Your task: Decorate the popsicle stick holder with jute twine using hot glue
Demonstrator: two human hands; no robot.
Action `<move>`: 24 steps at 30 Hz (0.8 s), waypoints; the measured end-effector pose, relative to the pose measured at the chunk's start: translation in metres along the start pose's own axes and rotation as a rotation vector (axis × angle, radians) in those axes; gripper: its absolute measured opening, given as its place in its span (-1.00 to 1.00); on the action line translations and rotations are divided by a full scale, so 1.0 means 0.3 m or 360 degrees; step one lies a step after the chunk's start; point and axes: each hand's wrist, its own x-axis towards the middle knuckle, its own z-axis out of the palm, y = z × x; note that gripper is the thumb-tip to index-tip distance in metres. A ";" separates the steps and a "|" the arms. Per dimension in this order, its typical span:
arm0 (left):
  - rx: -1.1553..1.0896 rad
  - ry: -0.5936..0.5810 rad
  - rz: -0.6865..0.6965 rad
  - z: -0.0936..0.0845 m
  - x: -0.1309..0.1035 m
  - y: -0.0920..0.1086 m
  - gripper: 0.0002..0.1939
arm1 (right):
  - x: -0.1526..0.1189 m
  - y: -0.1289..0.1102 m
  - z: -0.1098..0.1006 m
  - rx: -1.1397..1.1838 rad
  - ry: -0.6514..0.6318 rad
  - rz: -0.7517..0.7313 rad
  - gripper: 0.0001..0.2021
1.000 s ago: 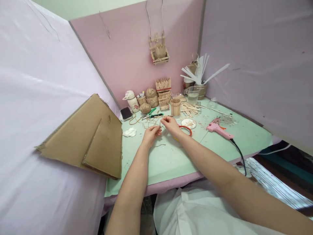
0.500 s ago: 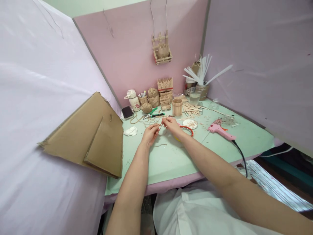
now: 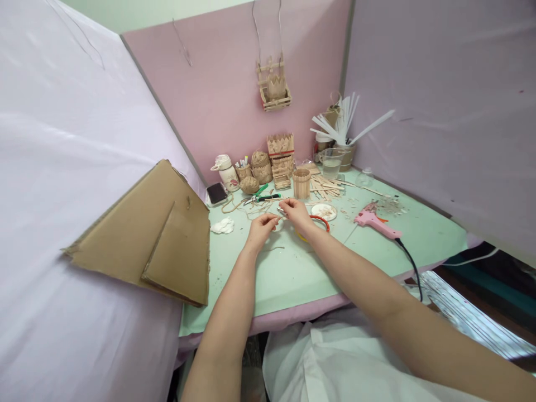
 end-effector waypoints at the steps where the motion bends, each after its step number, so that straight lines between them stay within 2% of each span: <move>1: 0.0006 -0.0012 0.0004 0.002 -0.001 0.002 -0.75 | 0.006 0.007 -0.002 0.0025 0.0025 0.0037 -0.76; 3: 0.0022 -0.0016 0.0018 0.004 -0.001 0.005 -0.76 | 0.013 0.018 -0.006 -0.0021 0.0009 0.0082 -0.76; 5: 0.0057 0.0039 0.0045 0.001 0.003 0.002 -0.77 | 0.013 0.023 -0.006 -0.0201 0.0005 0.0024 -0.78; 9: 0.0166 0.0340 0.0113 -0.016 0.016 -0.016 -0.81 | -0.012 0.009 0.002 -0.0628 0.0045 -0.0461 -0.83; 12: 0.0257 0.0487 0.0166 -0.026 0.022 -0.028 -0.85 | -0.041 -0.014 0.011 -0.0773 -0.0206 -0.0832 -0.78; 14: 0.0300 0.0506 0.0189 -0.028 0.021 -0.029 -0.87 | -0.056 -0.025 0.015 -0.0838 -0.0345 -0.0958 -0.77; 20: 0.0391 0.0469 0.0231 -0.022 0.013 -0.016 -0.89 | -0.062 -0.029 0.013 -0.1030 -0.0395 -0.1048 -0.80; 24: 0.0297 0.0462 0.0142 -0.022 0.016 -0.016 -0.86 | -0.053 -0.021 0.015 -0.0992 -0.0384 -0.1042 -0.86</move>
